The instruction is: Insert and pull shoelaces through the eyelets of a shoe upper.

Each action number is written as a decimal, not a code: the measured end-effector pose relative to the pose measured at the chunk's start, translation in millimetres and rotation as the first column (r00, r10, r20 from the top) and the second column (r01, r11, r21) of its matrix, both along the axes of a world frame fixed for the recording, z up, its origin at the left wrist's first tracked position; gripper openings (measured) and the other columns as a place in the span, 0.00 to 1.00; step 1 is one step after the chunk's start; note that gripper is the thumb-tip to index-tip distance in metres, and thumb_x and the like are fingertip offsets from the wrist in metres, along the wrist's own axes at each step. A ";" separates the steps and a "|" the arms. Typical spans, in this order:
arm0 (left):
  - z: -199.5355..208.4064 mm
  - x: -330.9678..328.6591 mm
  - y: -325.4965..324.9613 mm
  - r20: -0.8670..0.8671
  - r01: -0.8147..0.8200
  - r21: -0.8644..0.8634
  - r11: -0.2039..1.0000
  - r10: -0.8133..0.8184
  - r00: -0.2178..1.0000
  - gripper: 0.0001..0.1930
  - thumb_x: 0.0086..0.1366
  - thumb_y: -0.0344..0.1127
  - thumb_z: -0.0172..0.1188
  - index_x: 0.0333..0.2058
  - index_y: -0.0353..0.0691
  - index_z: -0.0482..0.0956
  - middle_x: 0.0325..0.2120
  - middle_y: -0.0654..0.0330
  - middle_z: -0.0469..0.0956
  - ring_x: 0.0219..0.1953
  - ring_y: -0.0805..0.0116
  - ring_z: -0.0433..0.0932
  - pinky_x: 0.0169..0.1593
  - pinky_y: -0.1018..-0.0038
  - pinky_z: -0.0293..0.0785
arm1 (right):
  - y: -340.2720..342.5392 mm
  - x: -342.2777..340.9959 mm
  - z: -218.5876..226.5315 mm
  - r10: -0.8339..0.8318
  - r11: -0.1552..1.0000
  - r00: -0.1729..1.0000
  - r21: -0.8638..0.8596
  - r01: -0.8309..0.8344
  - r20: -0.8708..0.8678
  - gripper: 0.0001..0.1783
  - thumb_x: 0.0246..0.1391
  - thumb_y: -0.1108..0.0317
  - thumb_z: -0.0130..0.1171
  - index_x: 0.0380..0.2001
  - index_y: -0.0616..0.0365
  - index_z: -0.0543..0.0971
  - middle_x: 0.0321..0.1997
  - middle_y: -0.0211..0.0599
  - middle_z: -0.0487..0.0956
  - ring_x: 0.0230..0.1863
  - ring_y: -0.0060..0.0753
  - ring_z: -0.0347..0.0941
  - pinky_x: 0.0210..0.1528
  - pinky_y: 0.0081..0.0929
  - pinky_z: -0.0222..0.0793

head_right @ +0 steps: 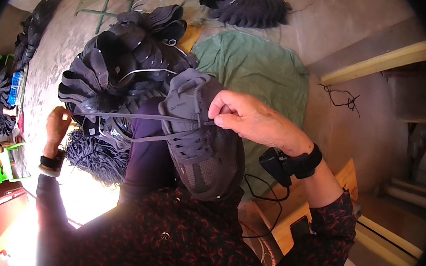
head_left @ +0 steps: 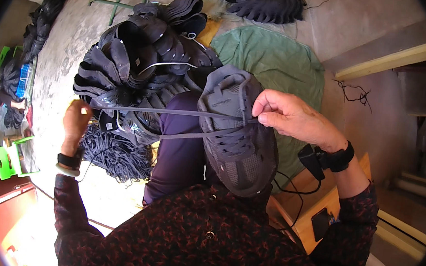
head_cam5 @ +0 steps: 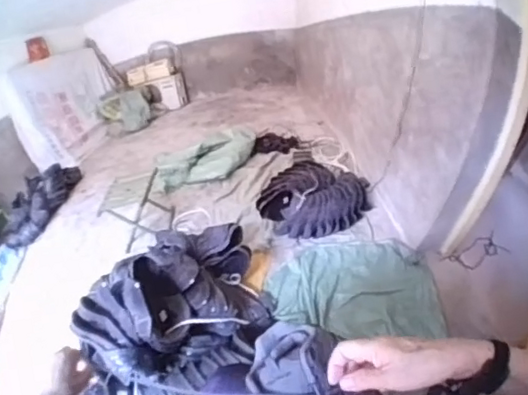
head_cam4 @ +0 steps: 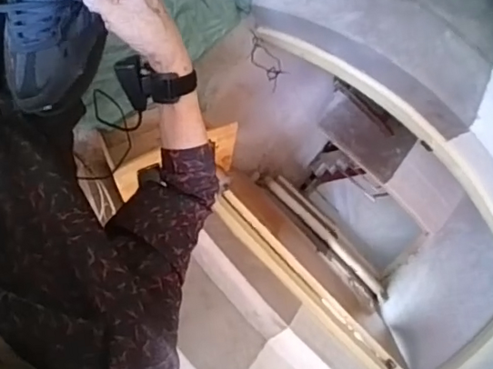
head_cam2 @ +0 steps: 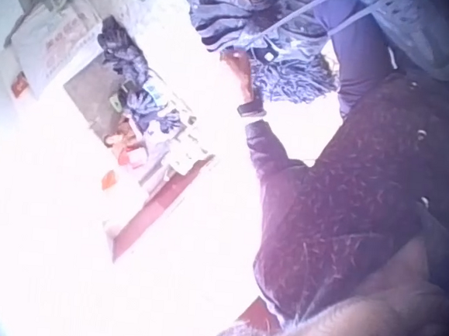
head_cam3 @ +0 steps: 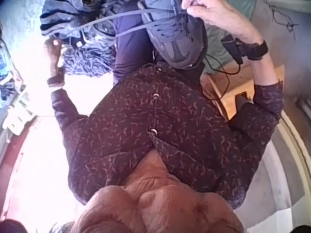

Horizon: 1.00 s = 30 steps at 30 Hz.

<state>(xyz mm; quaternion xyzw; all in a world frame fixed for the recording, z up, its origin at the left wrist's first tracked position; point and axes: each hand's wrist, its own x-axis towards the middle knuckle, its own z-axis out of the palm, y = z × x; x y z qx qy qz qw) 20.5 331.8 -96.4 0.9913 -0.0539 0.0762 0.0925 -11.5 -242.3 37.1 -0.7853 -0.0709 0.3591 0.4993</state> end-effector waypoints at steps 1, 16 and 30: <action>-5.8 -6.9 -17.2 -0.106 -0.057 0.029 0.998 0.060 0.992 0.03 0.58 0.33 0.62 0.30 0.41 0.80 0.30 0.54 0.81 0.34 0.51 0.82 0.39 0.59 0.77 | 1.1 2.2 0.8 0.031 0.999 0.997 0.019 -0.032 0.071 0.07 0.66 0.70 0.54 0.42 0.61 0.77 0.33 0.24 0.76 0.34 0.18 0.70 0.40 0.24 0.70; 84.6 -10.8 -224.2 -0.209 0.289 -0.592 0.753 -0.489 0.847 0.08 0.60 0.24 0.66 0.39 0.37 0.81 0.37 0.56 0.80 0.44 0.56 0.80 0.47 0.67 0.75 | -0.1 -16.6 19.3 0.184 0.957 0.878 -0.286 -0.056 0.442 0.07 0.55 0.76 0.58 0.36 0.60 0.83 0.40 0.41 0.76 0.40 0.45 0.77 0.43 0.36 0.73; 78.2 -16.9 -265.3 -0.280 0.109 -0.868 0.484 -0.660 0.697 0.10 0.68 0.32 0.67 0.37 0.34 0.75 0.29 0.62 0.79 0.32 0.78 0.75 0.37 0.75 0.74 | 15.0 -33.4 6.6 0.380 0.877 0.408 -0.463 0.125 0.830 0.10 0.47 0.78 0.62 0.36 0.59 0.77 0.34 0.38 0.75 0.37 0.43 0.75 0.50 0.41 0.68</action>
